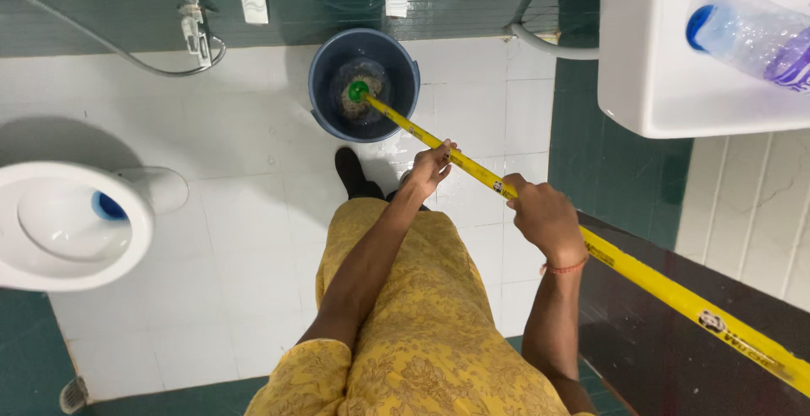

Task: The person mops the bathroom floor using a mop with a yellow handle, repeatedly moving the mop head across the tiles around the toilet and near a bucket.

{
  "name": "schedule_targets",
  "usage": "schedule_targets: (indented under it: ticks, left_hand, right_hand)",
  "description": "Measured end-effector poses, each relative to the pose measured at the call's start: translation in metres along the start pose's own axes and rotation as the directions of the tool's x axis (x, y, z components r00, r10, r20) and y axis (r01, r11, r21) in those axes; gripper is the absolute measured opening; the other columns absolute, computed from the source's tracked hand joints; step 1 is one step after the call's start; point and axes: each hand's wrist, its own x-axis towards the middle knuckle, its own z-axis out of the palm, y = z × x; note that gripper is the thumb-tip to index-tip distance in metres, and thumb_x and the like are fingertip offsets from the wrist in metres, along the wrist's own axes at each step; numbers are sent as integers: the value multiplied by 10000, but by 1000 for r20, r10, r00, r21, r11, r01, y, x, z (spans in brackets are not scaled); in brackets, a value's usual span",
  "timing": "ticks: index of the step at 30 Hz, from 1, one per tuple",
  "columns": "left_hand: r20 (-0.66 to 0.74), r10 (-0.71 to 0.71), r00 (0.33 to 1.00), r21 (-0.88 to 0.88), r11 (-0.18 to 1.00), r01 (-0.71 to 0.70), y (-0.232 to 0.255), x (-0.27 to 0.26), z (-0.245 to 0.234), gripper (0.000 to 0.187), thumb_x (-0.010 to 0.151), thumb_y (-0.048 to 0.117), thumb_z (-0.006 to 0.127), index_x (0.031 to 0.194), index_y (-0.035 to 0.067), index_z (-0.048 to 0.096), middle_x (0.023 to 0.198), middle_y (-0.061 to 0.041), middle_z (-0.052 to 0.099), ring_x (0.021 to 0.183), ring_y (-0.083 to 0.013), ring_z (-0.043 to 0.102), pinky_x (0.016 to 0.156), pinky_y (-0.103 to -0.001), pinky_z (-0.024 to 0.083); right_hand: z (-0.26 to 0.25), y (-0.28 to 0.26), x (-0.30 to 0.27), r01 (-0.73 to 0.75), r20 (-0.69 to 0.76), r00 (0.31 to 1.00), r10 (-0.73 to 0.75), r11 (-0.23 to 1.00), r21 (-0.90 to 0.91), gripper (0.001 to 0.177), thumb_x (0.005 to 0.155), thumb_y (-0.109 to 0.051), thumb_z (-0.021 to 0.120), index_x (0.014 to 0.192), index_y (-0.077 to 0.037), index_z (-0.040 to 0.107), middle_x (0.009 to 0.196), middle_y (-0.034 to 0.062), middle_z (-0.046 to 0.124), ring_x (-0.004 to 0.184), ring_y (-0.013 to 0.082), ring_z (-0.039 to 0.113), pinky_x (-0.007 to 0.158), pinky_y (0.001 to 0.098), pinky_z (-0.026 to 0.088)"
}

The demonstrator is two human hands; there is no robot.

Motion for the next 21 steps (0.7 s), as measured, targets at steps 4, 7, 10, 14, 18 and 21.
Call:
schedule_targets:
  ticks: [4, 7, 10, 14, 18, 21]
  left_hand:
    - [79, 154, 985, 125, 979, -163, 1, -44, 34, 232, 971, 296, 696, 1094, 102, 729, 1124, 19, 725, 1032, -123, 574, 929, -304, 432]
    - [106, 229, 968, 218, 944, -247, -13, -78, 60, 248, 960, 316, 677, 1107, 119, 713, 1196, 23, 733, 1135, -117, 597, 1009, -320, 428]
    - [128, 317, 940, 235, 911, -339, -34, -103, 83, 246, 957, 314, 673, 1113, 126, 702, 1226, 5, 745, 1175, -130, 613, 1009, -323, 439]
    - [145, 479, 866, 203, 842, -500, -56, -122, 91, 225, 979, 273, 693, 1076, 70, 699, 1186, -60, 775, 1131, -150, 666, 849, -312, 427]
    - [80, 557, 826, 125, 817, -563, -59, -145, 85, 219, 965, 270, 663, 1096, 100, 706, 1172, -41, 768, 1101, -113, 686, 829, -278, 449]
    - [39, 627, 778, 103, 772, -627, -61, -155, 73, 243, 986, 291, 664, 1116, 88, 699, 1195, -51, 770, 1108, -137, 673, 904, -305, 449]
  right_hand:
    - [-13, 35, -34, 53, -55, 997, -53, 999, 3, 354, 914, -152, 677, 1266, -186, 669, 769, 178, 714, 718, 392, 685, 639, 522, 526]
    - [-19, 71, -64, 8, -8, 1000, -8, 998, 67, 382, 937, -180, 657, 1317, -221, 651, 734, 167, 709, 639, 369, 662, 619, 510, 513]
    - [-28, 103, -92, 44, -18, 999, -42, 993, 112, 402, 939, -191, 655, 1340, -218, 644, 676, 171, 686, 574, 323, 643, 585, 476, 487]
    - [-32, 125, -108, -23, 53, 998, 17, 993, 119, 384, 1001, -228, 666, 1384, -228, 640, 601, 198, 642, 460, 300, 567, 543, 454, 436]
    - [-26, 126, -107, 200, -34, 980, -197, 969, 144, 416, 930, -185, 649, 1347, -189, 653, 625, 150, 659, 459, 239, 591, 524, 413, 449]
    - [-17, 121, -92, 173, 56, 982, -179, 980, 101, 415, 949, -183, 649, 1362, -208, 647, 605, 159, 652, 477, 239, 574, 507, 422, 436]
